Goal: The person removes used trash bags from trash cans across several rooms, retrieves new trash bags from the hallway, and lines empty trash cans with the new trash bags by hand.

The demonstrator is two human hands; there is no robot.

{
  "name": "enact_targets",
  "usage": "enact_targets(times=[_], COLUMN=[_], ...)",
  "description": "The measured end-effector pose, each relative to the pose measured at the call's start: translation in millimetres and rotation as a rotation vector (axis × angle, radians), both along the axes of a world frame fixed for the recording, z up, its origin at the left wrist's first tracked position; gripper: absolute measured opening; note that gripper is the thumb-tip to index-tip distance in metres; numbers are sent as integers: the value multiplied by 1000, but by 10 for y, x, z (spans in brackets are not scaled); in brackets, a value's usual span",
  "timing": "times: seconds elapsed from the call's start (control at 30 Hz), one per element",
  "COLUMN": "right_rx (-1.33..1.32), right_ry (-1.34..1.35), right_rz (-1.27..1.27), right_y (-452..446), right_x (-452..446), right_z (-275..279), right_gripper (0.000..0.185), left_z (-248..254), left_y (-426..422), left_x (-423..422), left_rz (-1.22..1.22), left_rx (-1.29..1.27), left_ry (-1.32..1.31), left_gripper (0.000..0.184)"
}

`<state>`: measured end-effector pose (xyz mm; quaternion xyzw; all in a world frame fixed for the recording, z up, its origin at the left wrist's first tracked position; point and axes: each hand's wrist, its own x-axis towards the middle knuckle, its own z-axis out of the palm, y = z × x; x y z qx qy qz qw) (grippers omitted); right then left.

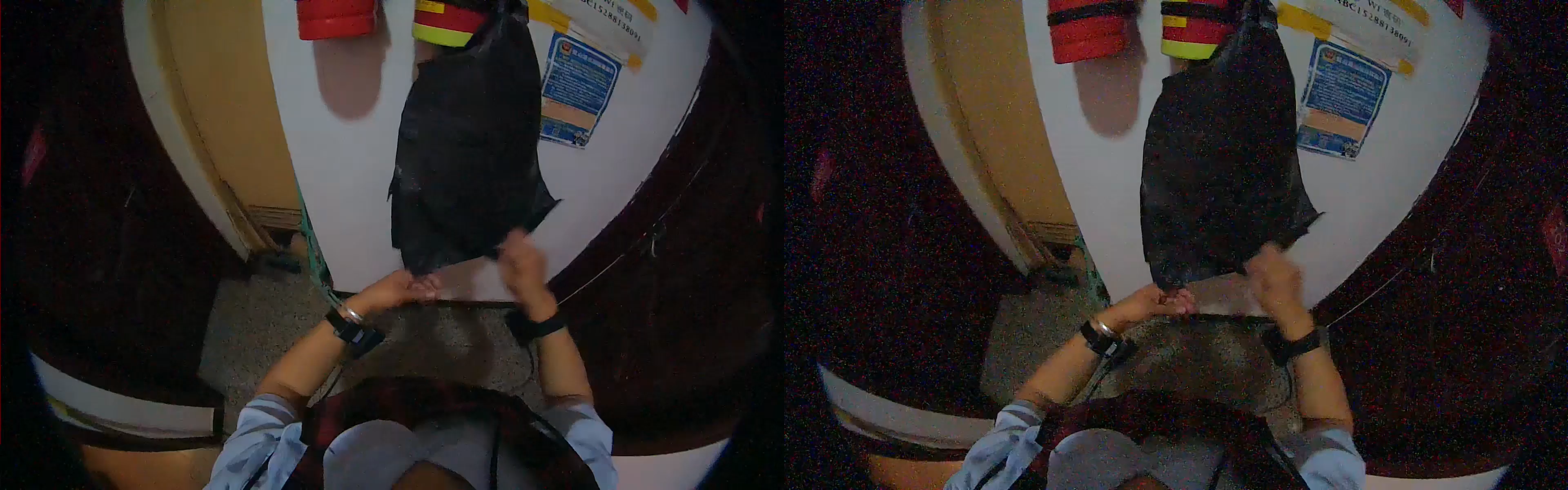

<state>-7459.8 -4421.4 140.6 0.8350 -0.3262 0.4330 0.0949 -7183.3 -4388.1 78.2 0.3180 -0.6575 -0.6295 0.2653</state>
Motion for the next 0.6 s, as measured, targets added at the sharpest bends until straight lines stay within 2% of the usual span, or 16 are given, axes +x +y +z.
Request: enact_targets(times=[0.03,0.07,0.13,0.2,0.23,0.3,0.33,0.43,0.47,0.5,0.53,0.57,0.6], right_rx=[119,244,654,878,944,1004,1042,1289,1417,1412,1340,1250,1206], right_ry=[98,194,714,766,716,493,399,467,530,534,254,-12,-448], right_rz=[-22,-40,-220,-128,-29,235,367,696,808,810,695,575,571], right_y=[5,60,234,467,579,701,732,736,708,711,708,662,603], right_x=[-41,-44,-12,48,111,318,432,631,656,672,663,639,654], right_z=[-332,-638,-1110,-1370,-1417,-1459,-1481,-1807,-1988,-1951,-1769,-1561,-1225], right_gripper=[15,19,21,22,23,24,25,27,26,26,26,27,25], left_z=[-251,-538,-720,-697,-802,-1009,-926,-859,-973,-1045,-1006,-948,-885], left_y=[-102,-137,-34,175,239,334,402,589,648,714,811,911,1012], left_x=[-12,15,3,-39,-54,-71,-70,-60,9,111,204,310,415], left_rz=[-13,-104,-209,-61,-70,-24,-27,51,95,142,147,212,280], left_rx=[-1,-3,-2,-133,-134,8,15,97,207,312,312,196,89], left_ry=[-3,98,202,-249,-250,-12,-17,82,119,155,154,37,-88], left_gripper=[28,32,35,47,47,50,50,52,51,50,50,49,48])
